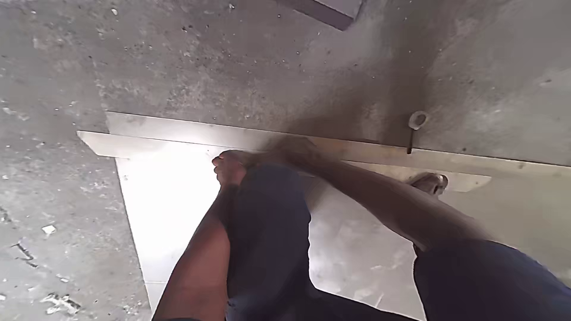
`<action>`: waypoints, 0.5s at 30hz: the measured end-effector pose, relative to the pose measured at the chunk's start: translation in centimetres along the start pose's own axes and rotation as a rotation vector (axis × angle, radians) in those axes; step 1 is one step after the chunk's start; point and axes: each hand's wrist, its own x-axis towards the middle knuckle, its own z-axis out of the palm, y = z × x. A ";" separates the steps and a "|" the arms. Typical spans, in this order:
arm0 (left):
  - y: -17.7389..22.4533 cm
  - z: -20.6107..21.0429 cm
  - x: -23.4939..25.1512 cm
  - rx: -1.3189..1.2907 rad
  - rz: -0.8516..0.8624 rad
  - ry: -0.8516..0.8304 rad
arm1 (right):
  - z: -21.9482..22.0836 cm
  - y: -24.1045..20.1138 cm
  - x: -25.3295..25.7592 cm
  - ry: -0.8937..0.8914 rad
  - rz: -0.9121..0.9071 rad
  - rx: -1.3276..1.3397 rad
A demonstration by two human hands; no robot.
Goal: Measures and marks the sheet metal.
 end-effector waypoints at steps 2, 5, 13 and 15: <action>0.6 0.2 -0.3 -0.004 -0.032 0.007 | 0.8 4.2 -5.7 -0.098 0.193 -0.018; 0.5 -0.5 0.0 -0.059 -0.090 -0.093 | 1.6 10.5 -13.5 -0.308 0.520 -0.096; -3.9 8.0 9.2 0.002 0.106 0.203 | -2.2 24.4 -27.4 -0.279 0.888 0.121; -3.0 6.8 8.5 0.063 0.102 0.174 | -0.7 28.7 -30.9 -0.155 1.043 0.083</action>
